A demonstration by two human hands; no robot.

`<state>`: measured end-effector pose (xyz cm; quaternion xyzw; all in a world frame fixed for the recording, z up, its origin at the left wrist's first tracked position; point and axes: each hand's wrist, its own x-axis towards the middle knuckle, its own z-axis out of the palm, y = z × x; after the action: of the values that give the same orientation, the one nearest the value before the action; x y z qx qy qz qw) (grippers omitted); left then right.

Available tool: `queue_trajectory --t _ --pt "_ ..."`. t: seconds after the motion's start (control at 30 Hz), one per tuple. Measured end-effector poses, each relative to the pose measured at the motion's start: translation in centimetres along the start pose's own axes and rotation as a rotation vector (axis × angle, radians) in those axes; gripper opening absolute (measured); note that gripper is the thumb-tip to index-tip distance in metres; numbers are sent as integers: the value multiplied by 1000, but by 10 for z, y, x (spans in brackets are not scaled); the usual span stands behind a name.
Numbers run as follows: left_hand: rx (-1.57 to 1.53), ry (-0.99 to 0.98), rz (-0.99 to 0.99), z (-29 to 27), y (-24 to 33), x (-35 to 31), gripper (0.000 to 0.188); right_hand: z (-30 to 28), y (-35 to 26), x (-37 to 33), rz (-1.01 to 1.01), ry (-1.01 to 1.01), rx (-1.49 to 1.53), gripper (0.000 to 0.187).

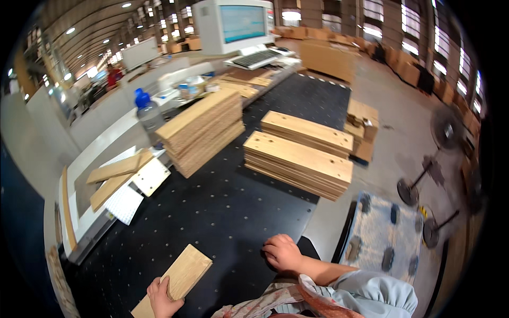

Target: The person assembles small wooden parts by hand on a workbench. They pick up pieces, align them, and insert small fasteners into pre-drilled holes, then stack the assembled units. The person also uses a handheld air nozzle to blow away debris from the work surface.

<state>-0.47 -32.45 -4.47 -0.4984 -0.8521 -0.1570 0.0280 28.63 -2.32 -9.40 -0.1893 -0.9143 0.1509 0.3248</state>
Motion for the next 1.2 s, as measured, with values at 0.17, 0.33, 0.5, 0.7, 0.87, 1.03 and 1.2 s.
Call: queue_trajectory --t 0.17,0.33,0.5,0.7,0.87,1.03,1.2 --pt "-126 7 -92 15 -14 -7 84 -1 -4 1 -16 1 -43 17" --pt "-141 11 -83 7 -10 -8 81 6 -2 0 -20 11 -19 16" --pt "-135 13 -96 5 -10 -8 80 2 -9 2 -14 23 -39 15" --pt "-147 21 -94 4 -12 -10 79 2 -8 1 -32 12 -21 13" --pt "-141 26 -83 6 -13 -12 80 4 -9 -2 -28 53 -55 11" --pt "-108 2 -75 9 -13 -12 81 8 -2 -6 -46 64 -28 11" --pt "-120 0 -84 11 -18 -14 80 8 -3 -2 -67 73 -10 11"
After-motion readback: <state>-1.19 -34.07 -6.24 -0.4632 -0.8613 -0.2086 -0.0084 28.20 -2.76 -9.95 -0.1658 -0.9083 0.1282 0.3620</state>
